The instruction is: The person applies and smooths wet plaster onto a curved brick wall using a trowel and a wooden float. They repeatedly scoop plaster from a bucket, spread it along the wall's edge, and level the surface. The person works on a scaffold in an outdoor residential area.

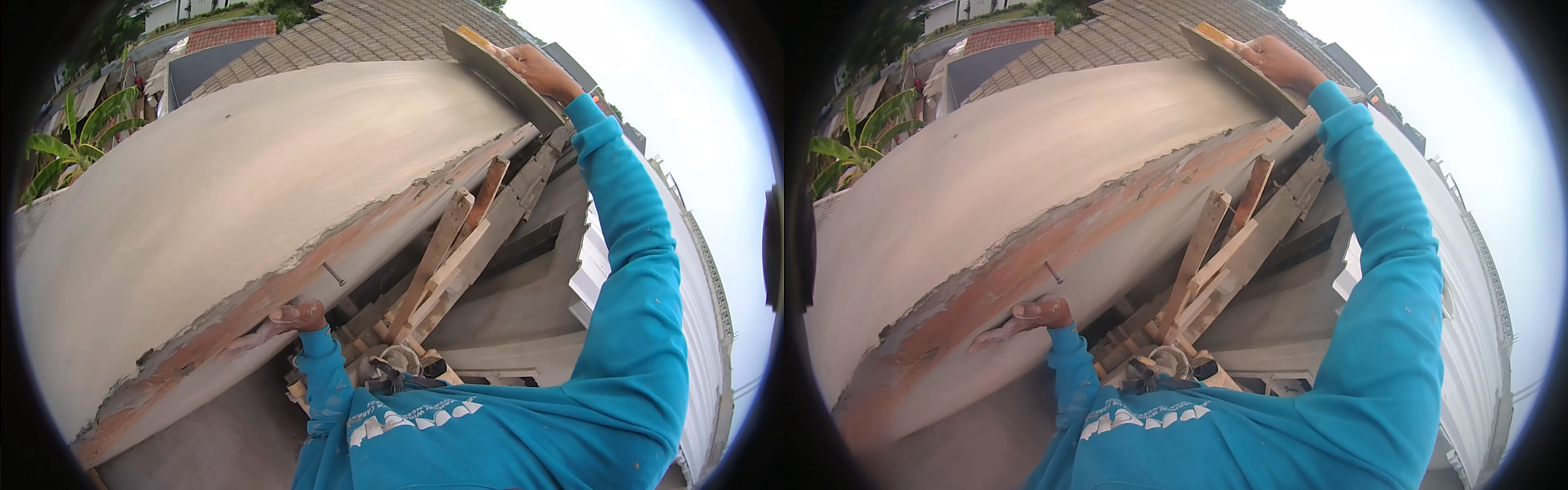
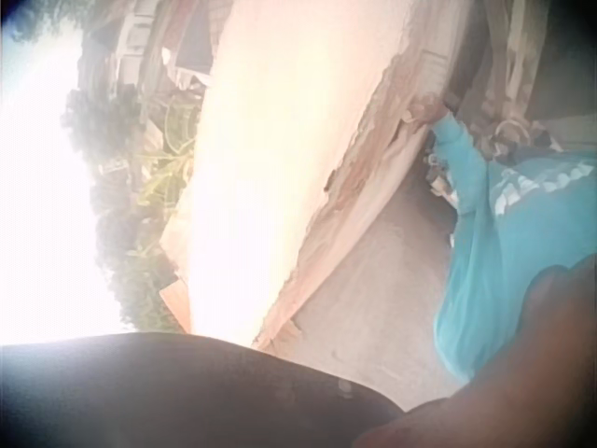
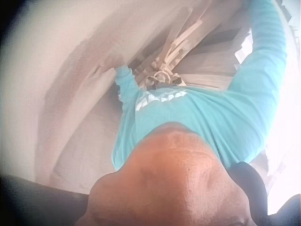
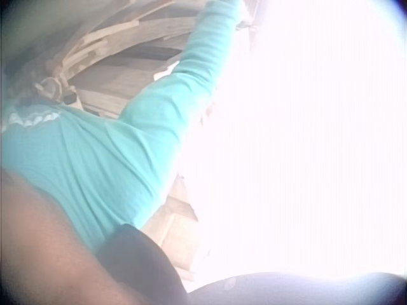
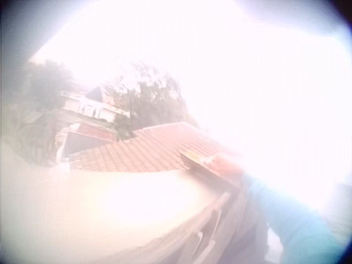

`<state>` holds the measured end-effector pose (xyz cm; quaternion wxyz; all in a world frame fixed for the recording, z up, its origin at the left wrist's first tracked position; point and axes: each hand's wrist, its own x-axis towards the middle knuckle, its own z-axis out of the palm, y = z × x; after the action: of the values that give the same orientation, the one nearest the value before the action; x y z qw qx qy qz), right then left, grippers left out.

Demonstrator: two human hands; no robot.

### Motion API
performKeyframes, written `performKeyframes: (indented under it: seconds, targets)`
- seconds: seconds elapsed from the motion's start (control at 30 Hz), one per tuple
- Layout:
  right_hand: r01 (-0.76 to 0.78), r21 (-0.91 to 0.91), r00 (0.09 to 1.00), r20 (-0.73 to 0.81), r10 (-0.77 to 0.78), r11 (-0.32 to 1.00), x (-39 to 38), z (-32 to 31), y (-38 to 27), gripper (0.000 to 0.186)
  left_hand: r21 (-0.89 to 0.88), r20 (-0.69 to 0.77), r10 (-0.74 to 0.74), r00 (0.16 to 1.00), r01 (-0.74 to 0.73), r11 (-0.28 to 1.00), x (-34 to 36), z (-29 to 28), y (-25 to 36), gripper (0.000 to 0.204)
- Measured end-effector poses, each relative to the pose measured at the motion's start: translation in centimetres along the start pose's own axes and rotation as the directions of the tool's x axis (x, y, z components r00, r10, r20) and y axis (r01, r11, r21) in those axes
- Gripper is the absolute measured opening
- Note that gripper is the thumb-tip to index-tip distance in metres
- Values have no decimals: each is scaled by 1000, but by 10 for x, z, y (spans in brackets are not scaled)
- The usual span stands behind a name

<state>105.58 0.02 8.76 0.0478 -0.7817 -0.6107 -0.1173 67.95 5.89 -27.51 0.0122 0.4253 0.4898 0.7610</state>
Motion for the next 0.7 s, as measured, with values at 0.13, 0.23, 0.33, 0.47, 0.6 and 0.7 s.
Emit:
performKeyframes:
  seconds: [0.13,0.23,0.33,0.47,0.6,0.7]
  targets:
    - [32,-46,999,11,-32,998,-9,-11,-75,71,-20,2,30,1000,-30,999,4,-3,-6,76]
    - [175,-51,980,-89,-179,983,-15,-10,-115,73,24,16,6,1000,-6,1000,-1,-6,-13,78]
    - [150,-22,984,-89,-151,988,-13,-7,-140,75,-8,28,-15,999,16,1000,-3,-5,-9,78]
    - [168,-16,986,-1,-168,986,-5,-16,-200,78,10,35,-30,999,30,1000,-2,-7,-15,80]
    - [84,-50,995,49,-81,995,-15,-24,-259,69,-20,66,-40,997,41,999,-2,-8,-12,82]
    - [226,-79,958,-163,-237,971,-11,-16,-264,69,-24,78,-48,996,50,998,-6,-11,-10,81]
